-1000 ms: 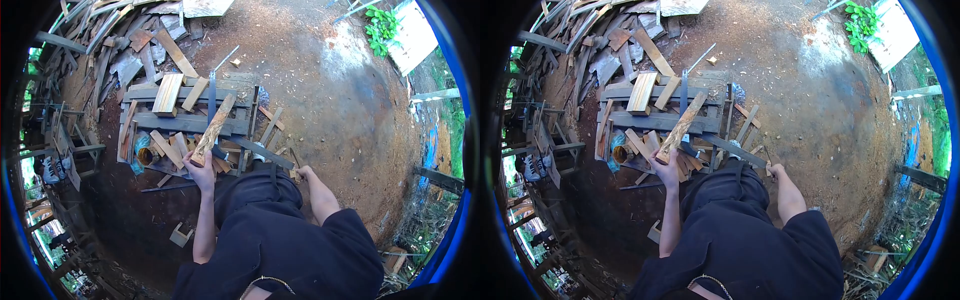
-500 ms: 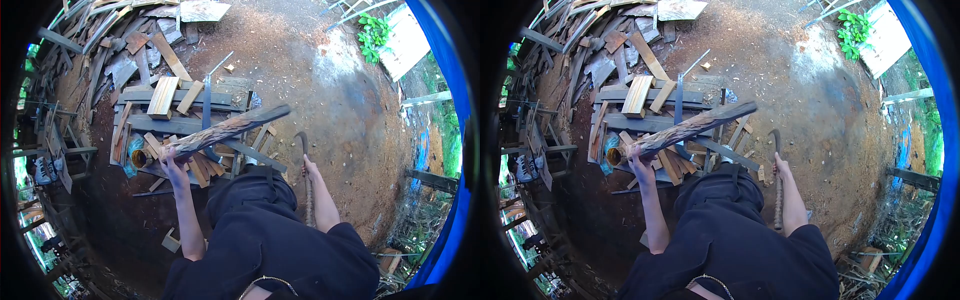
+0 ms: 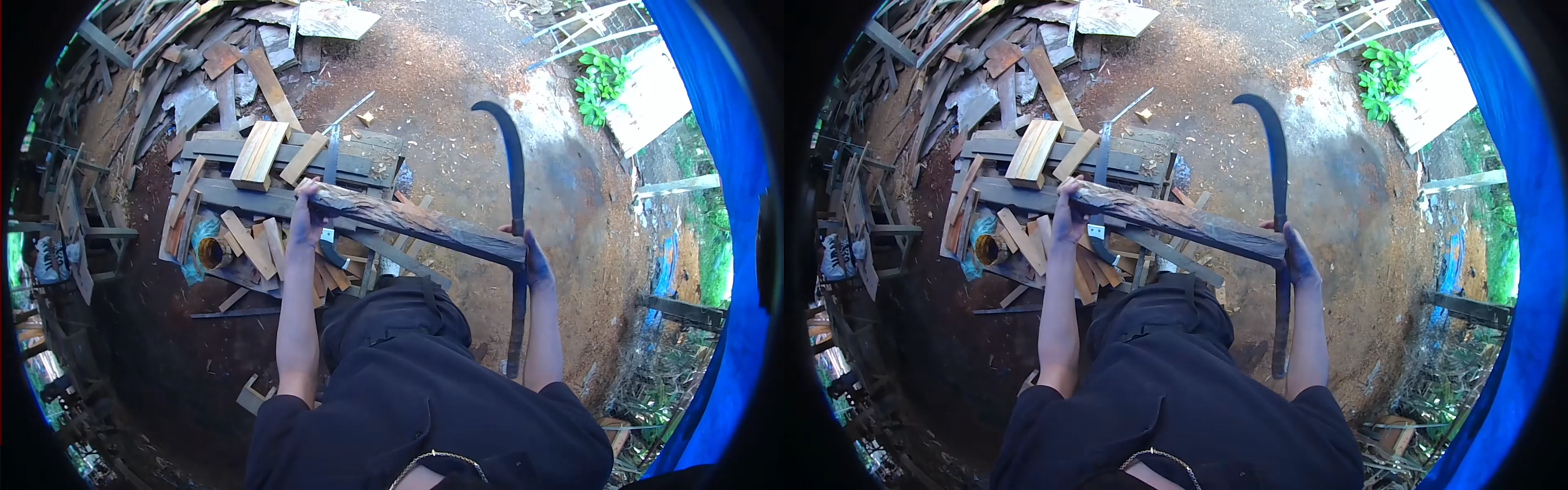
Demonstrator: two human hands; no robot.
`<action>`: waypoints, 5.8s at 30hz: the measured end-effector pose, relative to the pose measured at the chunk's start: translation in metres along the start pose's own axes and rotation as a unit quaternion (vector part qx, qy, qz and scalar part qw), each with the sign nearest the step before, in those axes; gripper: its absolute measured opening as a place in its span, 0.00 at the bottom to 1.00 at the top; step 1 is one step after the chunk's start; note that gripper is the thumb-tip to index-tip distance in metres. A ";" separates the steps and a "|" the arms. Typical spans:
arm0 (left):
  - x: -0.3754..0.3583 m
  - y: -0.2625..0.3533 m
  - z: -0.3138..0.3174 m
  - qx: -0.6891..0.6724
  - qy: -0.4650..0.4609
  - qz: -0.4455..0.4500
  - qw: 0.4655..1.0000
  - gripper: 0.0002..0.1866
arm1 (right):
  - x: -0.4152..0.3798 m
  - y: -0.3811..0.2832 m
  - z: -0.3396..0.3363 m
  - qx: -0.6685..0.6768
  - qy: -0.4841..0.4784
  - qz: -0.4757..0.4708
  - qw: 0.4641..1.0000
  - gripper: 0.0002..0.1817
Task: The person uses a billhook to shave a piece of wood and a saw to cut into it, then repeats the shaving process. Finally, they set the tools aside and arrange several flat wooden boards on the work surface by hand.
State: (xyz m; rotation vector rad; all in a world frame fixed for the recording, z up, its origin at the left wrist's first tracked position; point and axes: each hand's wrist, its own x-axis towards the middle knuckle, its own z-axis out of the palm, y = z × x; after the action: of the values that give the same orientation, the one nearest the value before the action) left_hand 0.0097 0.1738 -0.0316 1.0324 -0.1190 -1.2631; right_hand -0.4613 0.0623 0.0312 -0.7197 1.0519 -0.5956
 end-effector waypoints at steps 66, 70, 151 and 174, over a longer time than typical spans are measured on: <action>0.086 0.094 0.140 0.171 -0.138 0.440 0.871 0.20 | 0.178 0.161 0.158 -0.481 0.018 -0.165 0.861 0.20; 0.091 0.095 0.145 0.148 -0.130 0.447 0.873 0.19 | 0.162 0.105 0.164 -0.553 0.019 -0.173 0.815 0.21; 0.140 0.128 0.114 0.148 -0.305 0.342 0.877 0.20 | 0.196 0.231 0.226 -0.528 0.238 -0.093 0.810 0.25; 0.041 0.114 0.057 0.124 -0.415 0.386 0.815 0.19 | 0.128 0.194 0.251 -0.325 0.188 -0.132 0.917 0.21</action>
State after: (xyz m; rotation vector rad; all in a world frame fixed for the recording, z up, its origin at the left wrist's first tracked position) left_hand 0.0727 0.1008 0.0611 0.4591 -1.2829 -0.8479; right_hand -0.1627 0.1509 -0.1108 -1.3861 1.5522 -0.6311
